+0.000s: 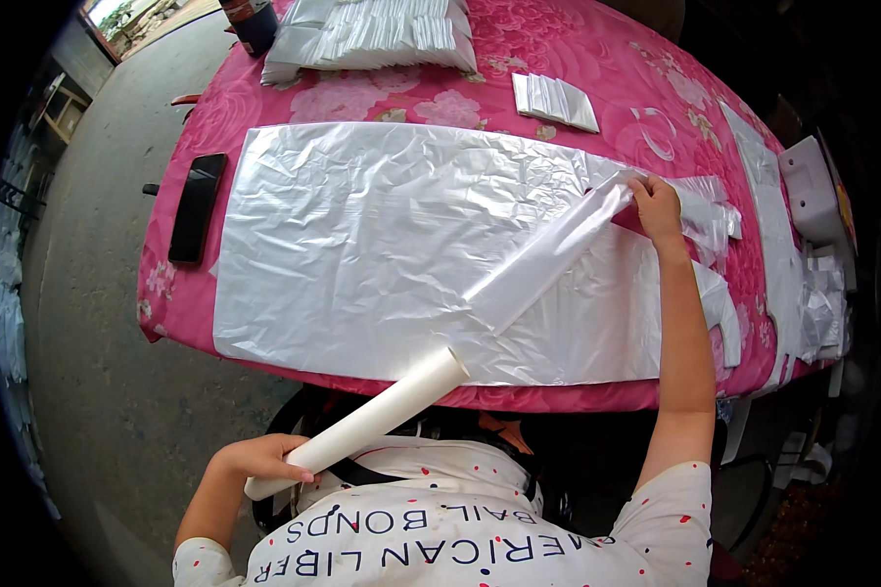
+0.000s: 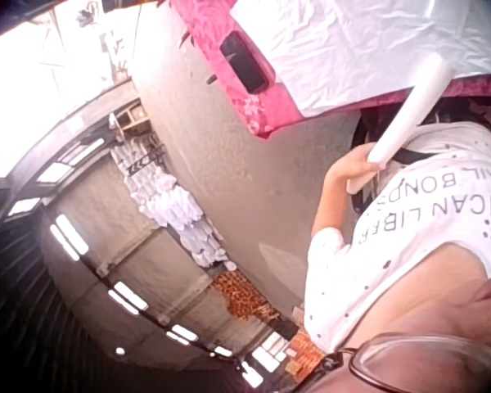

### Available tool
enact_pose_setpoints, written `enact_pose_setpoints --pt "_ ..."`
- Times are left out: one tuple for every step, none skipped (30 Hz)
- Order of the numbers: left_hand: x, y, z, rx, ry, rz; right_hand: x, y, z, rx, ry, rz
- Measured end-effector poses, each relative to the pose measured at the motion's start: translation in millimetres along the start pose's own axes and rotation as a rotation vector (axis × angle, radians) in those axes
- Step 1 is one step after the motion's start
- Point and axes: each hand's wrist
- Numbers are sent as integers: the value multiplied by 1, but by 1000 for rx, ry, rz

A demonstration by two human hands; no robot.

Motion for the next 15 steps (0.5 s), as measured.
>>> enact_pose_setpoints --pt "0 -2 6 -2 95 8 -1 1 1 23 2 0" --pt "-1 -7 21 -7 190 12 -1 2 2 25 3 -26" --pt "-4 -7 33 -11 286 17 2 0 0 -19 55 -24" --pt "-7 -3 41 -24 404 13 10 -4 -6 -65 111 -23" --pt "-6 1 71 -16 560 11 18 -8 -14 -107 159 -18" --pt "-4 6 91 60 667 33 23 -17 -36 -52 162 -86" --pt "0 12 109 137 777 58 30 -20 -50 -42 183 -147" --pt "1 22 124 244 892 112 35 -23 -59 -26 196 -201" --pt "6 31 139 351 1006 171 41 -25 -67 -12 212 -255" --pt "11 39 156 403 1084 217 47 -27 -75 -29 214 -282" --pt "16 47 170 458 1162 265 54 -28 -83 -49 214 -308" --pt "21 58 179 507 1239 334 60 -29 -90 -68 213 -333" --pt "25 70 185 555 1311 403 65 -30 -96 -81 237 -351" --pt "29 80 188 606 1385 473 68 -31 -102 -94 259 -364" --pt "33 91 188 798 1420 516 69 -32 -105 -107 282 -378"
Point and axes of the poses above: each hand's wrist, its own y-axis towards the middle knuckle, its own x-axis out of the palm, z = x × y, and after that the axes turned 5 degrees about x, right-handed
